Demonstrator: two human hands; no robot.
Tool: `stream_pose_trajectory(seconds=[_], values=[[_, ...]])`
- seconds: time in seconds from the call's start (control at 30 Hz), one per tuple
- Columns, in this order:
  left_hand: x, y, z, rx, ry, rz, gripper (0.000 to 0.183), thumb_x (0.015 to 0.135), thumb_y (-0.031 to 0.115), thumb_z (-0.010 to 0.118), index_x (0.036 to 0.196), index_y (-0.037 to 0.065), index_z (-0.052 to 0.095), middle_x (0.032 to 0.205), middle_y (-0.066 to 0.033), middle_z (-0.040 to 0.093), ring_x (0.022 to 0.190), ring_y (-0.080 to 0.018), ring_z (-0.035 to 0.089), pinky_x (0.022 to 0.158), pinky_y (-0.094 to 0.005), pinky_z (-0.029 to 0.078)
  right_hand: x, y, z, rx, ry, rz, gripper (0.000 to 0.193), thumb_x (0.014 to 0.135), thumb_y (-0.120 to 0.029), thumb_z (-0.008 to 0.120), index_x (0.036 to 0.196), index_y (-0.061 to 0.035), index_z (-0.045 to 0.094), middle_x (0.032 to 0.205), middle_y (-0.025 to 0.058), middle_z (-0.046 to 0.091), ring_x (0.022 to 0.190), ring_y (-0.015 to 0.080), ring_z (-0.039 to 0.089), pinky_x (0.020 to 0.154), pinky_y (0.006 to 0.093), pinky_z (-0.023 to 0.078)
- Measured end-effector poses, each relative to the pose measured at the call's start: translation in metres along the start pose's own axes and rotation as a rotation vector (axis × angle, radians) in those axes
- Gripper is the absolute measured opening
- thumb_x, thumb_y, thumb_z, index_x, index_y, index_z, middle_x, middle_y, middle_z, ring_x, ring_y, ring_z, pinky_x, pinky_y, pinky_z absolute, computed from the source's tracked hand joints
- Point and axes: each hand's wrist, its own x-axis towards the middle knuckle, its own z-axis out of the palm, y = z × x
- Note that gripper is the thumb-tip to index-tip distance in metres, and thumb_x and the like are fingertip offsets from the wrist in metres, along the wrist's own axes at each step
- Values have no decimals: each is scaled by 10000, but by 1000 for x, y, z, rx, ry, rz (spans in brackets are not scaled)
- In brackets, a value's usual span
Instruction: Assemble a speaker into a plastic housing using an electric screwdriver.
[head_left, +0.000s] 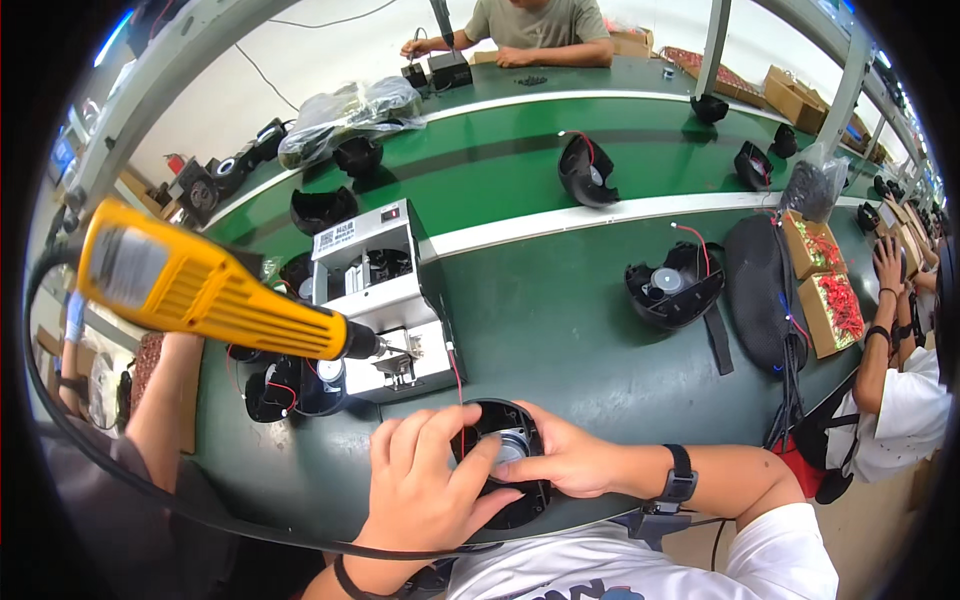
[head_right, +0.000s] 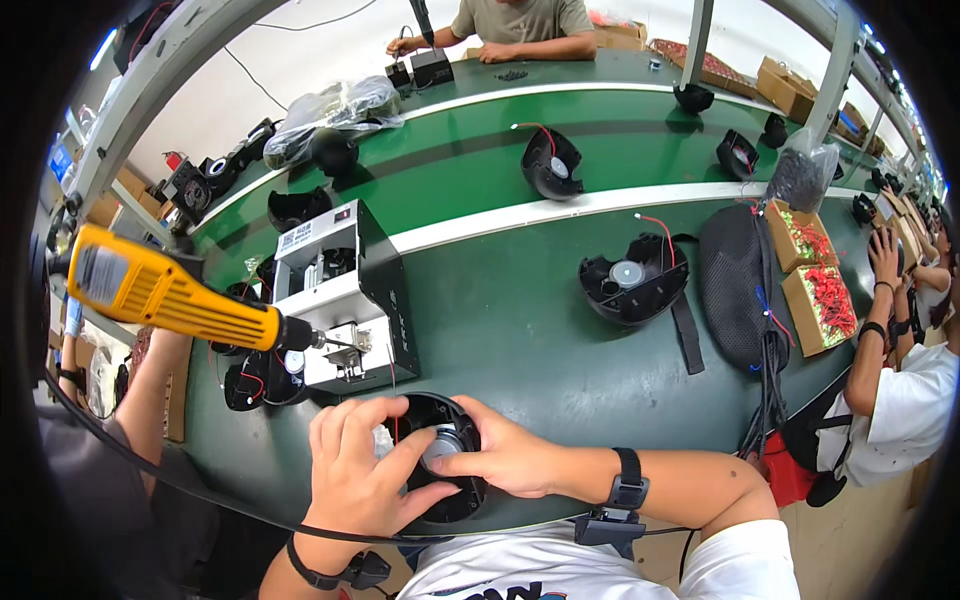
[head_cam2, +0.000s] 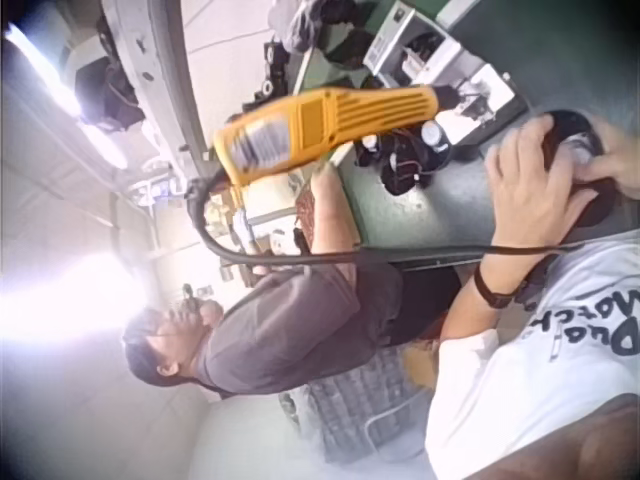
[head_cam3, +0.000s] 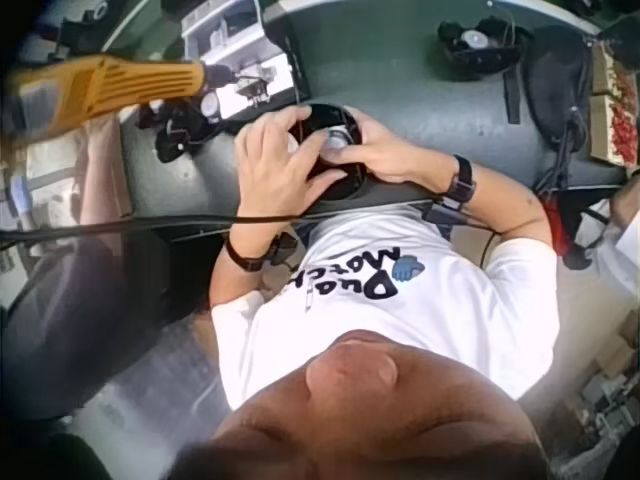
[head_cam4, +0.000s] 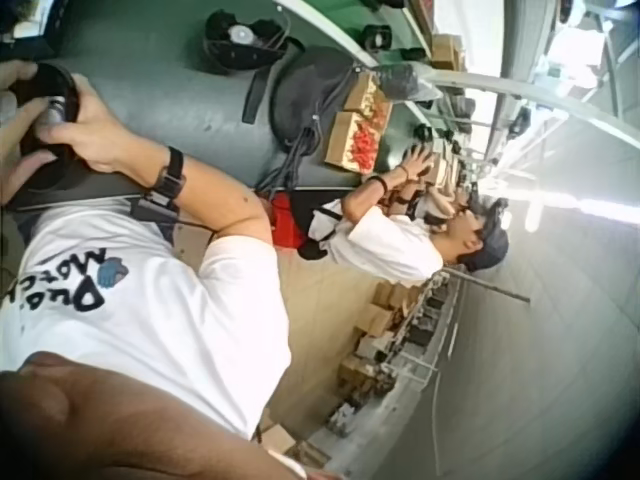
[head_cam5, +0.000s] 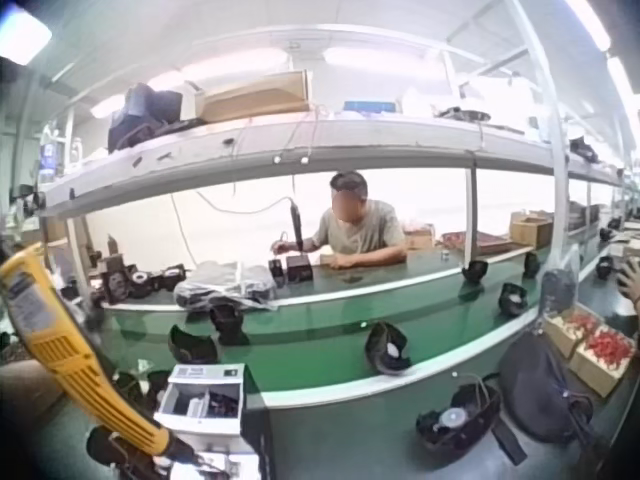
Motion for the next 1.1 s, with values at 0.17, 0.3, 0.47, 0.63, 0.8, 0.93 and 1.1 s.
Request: stream_pose_trajectory(seconds=[0.17, 0.3, 0.47, 0.63, 0.8, 0.93, 1.1], values=[[5, 6, 17, 144, 38, -17, 450, 536, 301, 818, 913, 95, 684, 1262, -116, 549, 1141, -331, 495, 933, -488, 349, -3, -2, -6, -9, -1, -19, 659, 856, -44, 707, 1401, -8, 337, 1236, 95, 531, 1129, 156, 534, 971, 320, 460], [7, 8, 15, 139, 28, -39, 411, 549, 275, 810, 892, 89, 680, 1264, -113, 550, 1156, -331, 489, 949, -496, 345, -1, -5, -4, 42, -34, 7, 666, 859, -54, 711, 1406, -14, 334, 1247, 86, 529, 1137, 149, 527, 988, 322, 448], [6, 5, 14, 140, 23, -52, 395, 541, 246, 797, 877, 79, 676, 1261, -103, 556, 1179, -334, 480, 962, -502, 344, 2, -5, -5, 2, -42, 11, 672, 865, -87, 718, 1411, -18, 333, 1251, 73, 530, 1140, 143, 521, 992, 316, 437], [3, 3, 13, 138, 26, -62, 396, 536, 237, 792, 878, 78, 676, 1259, -105, 555, 1179, -336, 481, 964, -504, 344, 4, -4, -4, -42, -54, 10, 660, 873, -105, 714, 1409, -21, 338, 1253, 70, 531, 1140, 139, 519, 989, 314, 436], [2, 2, 14, 112, 29, -68, 395, 534, 226, 795, 879, 74, 678, 1250, -106, 557, 1177, -337, 482, 963, -505, 346, 3, -5, -1, -9, -47, 27, 635, 883, -96, 701, 1407, -25, 348, 1252, 70, 532, 1138, 137, 520, 989, 310, 436], [1, 2, 16, 99, 35, -79, 410, 542, 235, 811, 900, 77, 689, 1243, -106, 558, 1172, -339, 482, 967, -507, 344, 4, -5, 0, 5, -54, -7, 611, 891, -66, 682, 1406, -26, 355, 1261, 67, 534, 1141, 135, 521, 989, 306, 439], [7, -7, -5, 20, 89, -70, 484, 545, 268, 873, 961, 88, 704, 1205, -130, 549, 1136, -356, 501, 953, -477, 383, 3, -8, -1, 116, -17, -7, 611, 888, -41, 673, 1409, -23, 354, 1256, 62, 547, 1136, 128, 532, 991, 306, 447]])
